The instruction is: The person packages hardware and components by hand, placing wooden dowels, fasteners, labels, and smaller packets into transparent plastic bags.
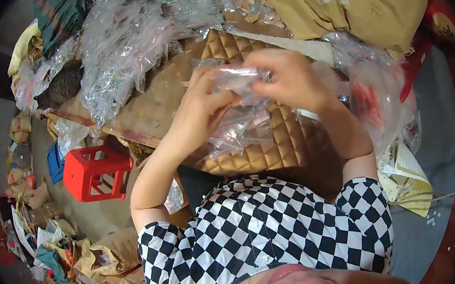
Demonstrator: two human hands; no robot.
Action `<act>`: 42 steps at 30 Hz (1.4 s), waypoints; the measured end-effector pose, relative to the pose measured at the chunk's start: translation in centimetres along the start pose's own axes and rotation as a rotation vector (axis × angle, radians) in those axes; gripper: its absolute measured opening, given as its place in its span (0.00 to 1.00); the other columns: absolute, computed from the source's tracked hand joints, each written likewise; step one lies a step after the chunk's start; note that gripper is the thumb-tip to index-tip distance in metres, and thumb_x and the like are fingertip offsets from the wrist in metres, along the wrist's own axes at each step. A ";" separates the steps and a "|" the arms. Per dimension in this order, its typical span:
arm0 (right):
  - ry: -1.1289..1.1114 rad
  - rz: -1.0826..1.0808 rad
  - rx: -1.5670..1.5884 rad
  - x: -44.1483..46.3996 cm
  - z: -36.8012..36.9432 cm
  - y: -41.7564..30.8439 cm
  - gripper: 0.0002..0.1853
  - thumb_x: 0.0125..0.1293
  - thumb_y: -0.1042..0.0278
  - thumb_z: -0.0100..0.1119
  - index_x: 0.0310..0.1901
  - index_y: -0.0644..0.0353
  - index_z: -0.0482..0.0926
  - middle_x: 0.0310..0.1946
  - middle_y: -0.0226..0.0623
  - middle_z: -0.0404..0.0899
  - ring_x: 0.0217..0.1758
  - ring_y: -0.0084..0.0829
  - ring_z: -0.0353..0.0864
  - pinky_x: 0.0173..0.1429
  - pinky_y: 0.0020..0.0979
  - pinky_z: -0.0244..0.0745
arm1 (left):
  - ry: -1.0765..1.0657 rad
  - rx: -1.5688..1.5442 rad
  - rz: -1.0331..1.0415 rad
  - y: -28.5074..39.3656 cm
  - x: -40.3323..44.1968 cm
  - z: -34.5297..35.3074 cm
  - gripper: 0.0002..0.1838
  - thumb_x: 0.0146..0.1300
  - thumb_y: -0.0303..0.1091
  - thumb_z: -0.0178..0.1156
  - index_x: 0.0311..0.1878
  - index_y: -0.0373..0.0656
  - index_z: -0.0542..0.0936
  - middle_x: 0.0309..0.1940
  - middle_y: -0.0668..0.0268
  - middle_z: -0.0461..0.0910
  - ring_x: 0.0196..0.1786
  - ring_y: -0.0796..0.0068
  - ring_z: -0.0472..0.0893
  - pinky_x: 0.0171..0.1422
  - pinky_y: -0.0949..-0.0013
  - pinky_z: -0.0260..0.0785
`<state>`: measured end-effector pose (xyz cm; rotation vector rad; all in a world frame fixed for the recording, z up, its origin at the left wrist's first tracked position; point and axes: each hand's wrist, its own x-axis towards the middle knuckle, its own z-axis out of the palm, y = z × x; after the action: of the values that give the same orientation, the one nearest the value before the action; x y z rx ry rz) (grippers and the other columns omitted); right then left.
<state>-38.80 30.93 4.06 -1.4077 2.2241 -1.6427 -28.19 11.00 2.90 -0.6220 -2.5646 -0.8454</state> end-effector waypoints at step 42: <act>0.010 -0.152 -0.412 -3.4 -1.3 1.6 0.07 0.60 0.81 0.61 0.39 0.62 0.76 0.29 0.39 0.78 0.30 0.37 0.79 0.33 0.33 0.72 | -0.101 -0.068 -0.001 -4.4 2.4 1.6 0.11 0.54 0.37 0.70 0.42 0.52 0.87 0.44 0.68 0.85 0.64 0.62 0.74 0.75 0.39 0.50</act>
<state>-38.48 34.17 1.84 -1.6941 2.6301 -1.2708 -32.71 9.52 0.79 -0.6999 -2.6353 -0.9274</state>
